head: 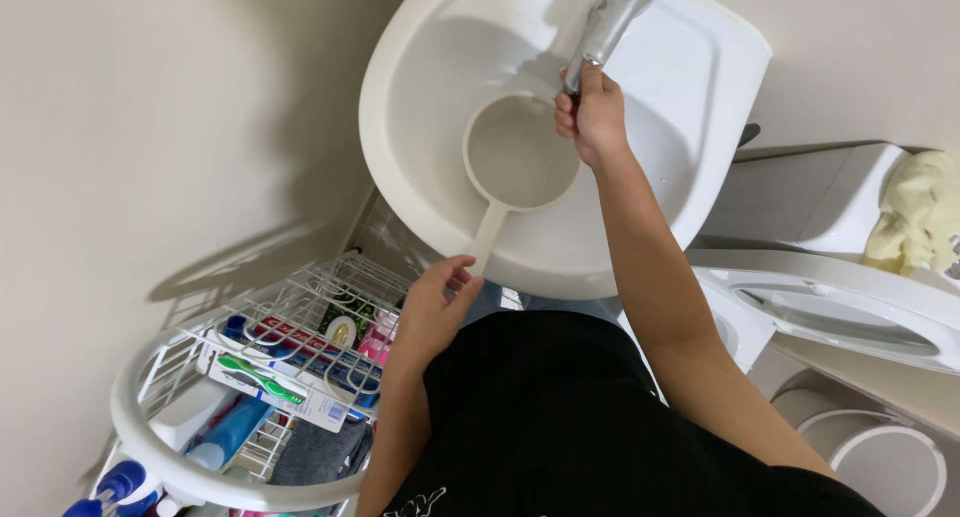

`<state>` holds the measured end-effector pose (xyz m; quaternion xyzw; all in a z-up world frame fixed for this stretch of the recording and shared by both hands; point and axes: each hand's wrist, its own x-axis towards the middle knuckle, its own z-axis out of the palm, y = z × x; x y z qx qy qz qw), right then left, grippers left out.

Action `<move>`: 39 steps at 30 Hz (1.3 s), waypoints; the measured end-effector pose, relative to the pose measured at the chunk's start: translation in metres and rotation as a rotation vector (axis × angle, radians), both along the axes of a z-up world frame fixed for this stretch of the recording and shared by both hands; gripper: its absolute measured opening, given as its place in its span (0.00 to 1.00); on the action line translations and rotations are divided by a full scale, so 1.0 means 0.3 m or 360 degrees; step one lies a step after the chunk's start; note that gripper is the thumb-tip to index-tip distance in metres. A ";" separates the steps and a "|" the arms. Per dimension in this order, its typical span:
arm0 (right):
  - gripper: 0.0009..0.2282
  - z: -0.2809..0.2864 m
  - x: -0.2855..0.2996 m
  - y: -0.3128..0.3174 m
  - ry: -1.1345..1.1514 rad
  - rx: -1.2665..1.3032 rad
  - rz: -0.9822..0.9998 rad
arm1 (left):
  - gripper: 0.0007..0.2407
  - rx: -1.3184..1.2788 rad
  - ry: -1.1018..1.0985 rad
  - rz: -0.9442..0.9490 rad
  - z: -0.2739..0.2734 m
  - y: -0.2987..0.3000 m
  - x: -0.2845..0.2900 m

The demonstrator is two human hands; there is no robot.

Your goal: The person scrubs the inside of a toilet bowl using a toilet brush. They then rinse the brush and a small white bowl under a sink faucet.

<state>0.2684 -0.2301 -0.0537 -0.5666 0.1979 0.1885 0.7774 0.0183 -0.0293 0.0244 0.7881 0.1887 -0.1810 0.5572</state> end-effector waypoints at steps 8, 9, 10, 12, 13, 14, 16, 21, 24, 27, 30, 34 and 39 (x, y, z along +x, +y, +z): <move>0.08 -0.028 0.022 0.014 -0.0219 0.0449 -0.0281 | 0.17 -0.0115 -0.0126 -0.0157 -0.041 0.016 -0.078; 0.09 -0.001 -0.002 0.025 -0.0211 0.0288 -0.0197 | 0.16 -0.0154 -0.0124 -0.0135 -0.041 0.007 -0.089; 0.09 -0.008 -0.006 0.016 -0.0203 0.0285 -0.0190 | 0.16 -0.0157 -0.0116 -0.0127 -0.032 0.005 -0.090; 0.17 -0.018 0.011 0.008 -0.0164 -0.0564 0.0019 | 0.17 -0.0040 -0.0042 -0.0208 -0.012 0.008 -0.067; 0.17 -0.071 0.016 -0.018 -0.0171 -0.0563 0.0025 | 0.17 -0.0039 -0.0049 -0.0201 -0.015 0.007 -0.064; 0.17 -0.125 0.023 -0.046 -0.0577 -0.1087 -0.0005 | 0.17 -0.0055 -0.0051 -0.0140 -0.019 0.003 -0.059; 0.16 -0.164 0.003 -0.085 -0.0985 -0.1611 -0.0024 | 0.17 -0.0080 -0.0044 -0.0072 -0.018 -0.016 -0.045; 0.24 -0.073 -0.125 -0.092 -0.1539 -0.1739 0.0076 | 0.16 0.0033 -0.0086 -0.0047 -0.012 -0.051 0.028; 0.14 -0.073 -0.127 -0.073 -0.2024 -0.1590 0.0238 | 0.16 0.0034 -0.0057 -0.0037 0.005 -0.058 0.065; 0.15 -0.076 -0.071 -0.079 -0.2220 -0.1678 0.0701 | 0.16 0.0086 -0.0097 -0.0047 -0.005 -0.075 0.085; 0.17 -0.015 0.030 -0.102 -0.1989 -0.1675 0.0874 | 0.16 0.0100 -0.0113 -0.0050 -0.001 -0.083 0.097; 0.15 0.004 0.087 -0.074 -0.1846 -0.1782 0.0843 | 0.15 0.0102 -0.0102 -0.0020 -0.009 -0.081 0.086; 0.05 -0.028 -0.036 -0.024 -0.2371 -0.1766 0.0546 | 0.14 0.0121 -0.0039 0.0044 -0.022 -0.075 0.083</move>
